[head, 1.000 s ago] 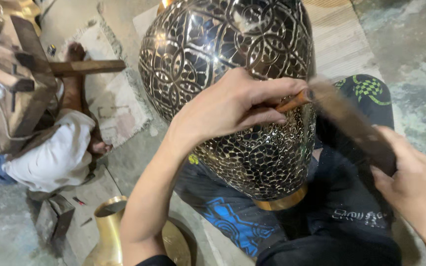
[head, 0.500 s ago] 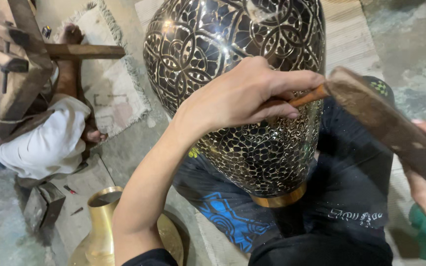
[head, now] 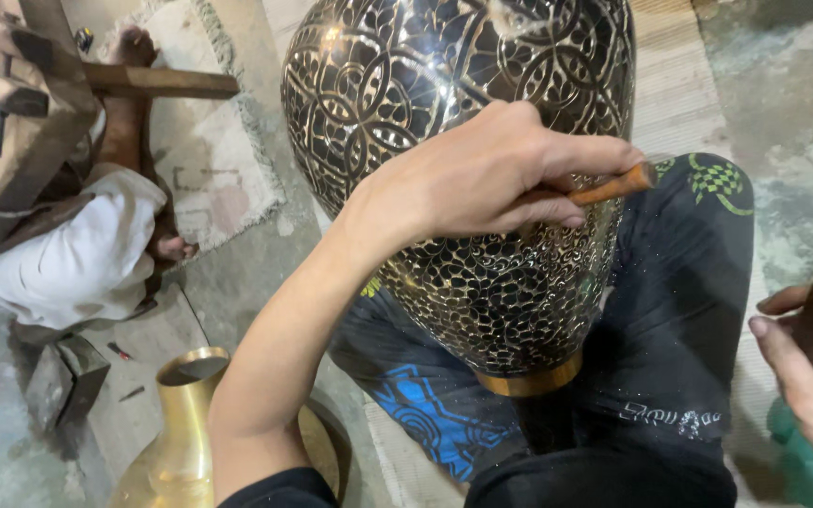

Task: The person sits on the floor holding a large decorated brass vase on their lap. They hold a small punch against the vase surface with one hand and strike it repeatedly with a wooden mallet held in the other hand, working the patterned area, occasionally repositioning the vase and the punch.

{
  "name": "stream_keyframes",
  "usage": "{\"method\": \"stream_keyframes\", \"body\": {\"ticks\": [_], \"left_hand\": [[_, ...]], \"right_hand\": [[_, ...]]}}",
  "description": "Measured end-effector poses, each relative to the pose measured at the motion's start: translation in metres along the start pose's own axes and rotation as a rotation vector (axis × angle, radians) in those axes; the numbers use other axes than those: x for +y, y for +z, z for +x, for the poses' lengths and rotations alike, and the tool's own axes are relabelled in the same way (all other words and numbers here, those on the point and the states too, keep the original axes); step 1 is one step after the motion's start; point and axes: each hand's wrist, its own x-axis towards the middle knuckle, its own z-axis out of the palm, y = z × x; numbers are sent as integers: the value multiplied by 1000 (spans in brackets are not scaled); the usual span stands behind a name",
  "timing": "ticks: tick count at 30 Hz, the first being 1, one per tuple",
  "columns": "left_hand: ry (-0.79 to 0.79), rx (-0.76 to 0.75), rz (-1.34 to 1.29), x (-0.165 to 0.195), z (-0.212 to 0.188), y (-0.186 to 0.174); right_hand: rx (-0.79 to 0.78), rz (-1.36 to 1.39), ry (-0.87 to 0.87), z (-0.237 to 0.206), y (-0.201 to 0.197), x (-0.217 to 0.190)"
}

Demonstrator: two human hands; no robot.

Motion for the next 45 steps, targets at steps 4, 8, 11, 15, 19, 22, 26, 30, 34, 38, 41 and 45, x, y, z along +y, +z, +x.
{"method": "stream_keyframes", "body": {"ticks": [4,8,11,15,19,22,26,30,34,38,41,45], "left_hand": [[17,4,-3,0,2,0],[-27,-26,9,2,3,0],[-47,-47,8,2,5,0],[-19,-36,19,0,6,-2],[-39,-49,19,2,7,-2],[-34,-43,14,4,8,-4],[-96,-79,7,8,10,-7],[-88,-75,1,10,10,-9],[-97,-80,10,10,10,-10],[-82,-77,11,8,9,-10],[-99,-75,17,8,8,-8],[-66,-65,15,8,6,-10]], "right_hand": [[77,71,-159,-8,3,10],[88,245,-95,-16,8,15],[116,161,-117,-13,10,15],[199,-146,-404,-6,6,12],[197,-148,-364,-12,3,-5],[161,41,-138,-20,4,-25],[119,-7,-114,-20,-1,-40],[119,75,-109,-18,-2,-41],[151,68,-214,-17,-5,-34],[213,-866,-766,-12,-10,-29],[40,111,-217,-11,-6,-31],[33,284,-137,-14,0,-39]]}}
